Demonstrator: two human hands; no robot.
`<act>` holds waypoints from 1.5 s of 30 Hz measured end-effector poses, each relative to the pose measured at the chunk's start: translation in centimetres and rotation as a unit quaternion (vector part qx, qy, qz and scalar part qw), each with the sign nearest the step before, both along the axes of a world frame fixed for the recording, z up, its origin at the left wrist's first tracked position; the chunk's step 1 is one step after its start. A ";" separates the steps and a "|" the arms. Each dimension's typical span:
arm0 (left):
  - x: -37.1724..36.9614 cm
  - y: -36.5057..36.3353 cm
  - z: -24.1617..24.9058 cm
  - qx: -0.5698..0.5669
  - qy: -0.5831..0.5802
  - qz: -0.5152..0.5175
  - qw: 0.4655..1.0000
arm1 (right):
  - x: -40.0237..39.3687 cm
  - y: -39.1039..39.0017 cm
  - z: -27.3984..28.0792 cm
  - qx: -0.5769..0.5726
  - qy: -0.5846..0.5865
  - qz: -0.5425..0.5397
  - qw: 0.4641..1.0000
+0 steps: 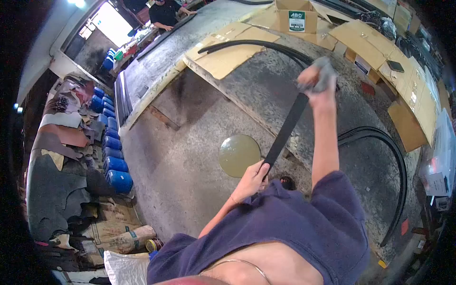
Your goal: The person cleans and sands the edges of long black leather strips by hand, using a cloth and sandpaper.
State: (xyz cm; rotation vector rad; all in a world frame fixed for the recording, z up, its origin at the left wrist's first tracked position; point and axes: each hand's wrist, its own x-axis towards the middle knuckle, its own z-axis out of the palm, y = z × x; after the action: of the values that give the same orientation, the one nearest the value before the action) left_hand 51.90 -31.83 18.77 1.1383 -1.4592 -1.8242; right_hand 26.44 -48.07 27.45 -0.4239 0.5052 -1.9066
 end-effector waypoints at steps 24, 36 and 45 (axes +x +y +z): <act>-10.4 -13.4 11.3 -0.323 0.065 0.118 0.937 | 6.2 7.3 -5.2 0.034 0.166 0.193 0.966; -7.1 -13.0 15.3 -0.503 0.070 0.135 0.851 | 13.4 13.8 -5.3 -0.014 0.317 0.244 0.916; -3.6 -11.9 19.1 -0.610 0.123 0.184 0.761 | 21.0 21.6 -9.0 0.003 0.332 0.200 0.922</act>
State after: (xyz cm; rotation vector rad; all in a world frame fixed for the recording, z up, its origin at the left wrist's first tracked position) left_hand 48.31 -43.75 37.89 0.3953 -1.6195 -0.4255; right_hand 47.45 -26.48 18.46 -1.0987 0.7925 -1.3324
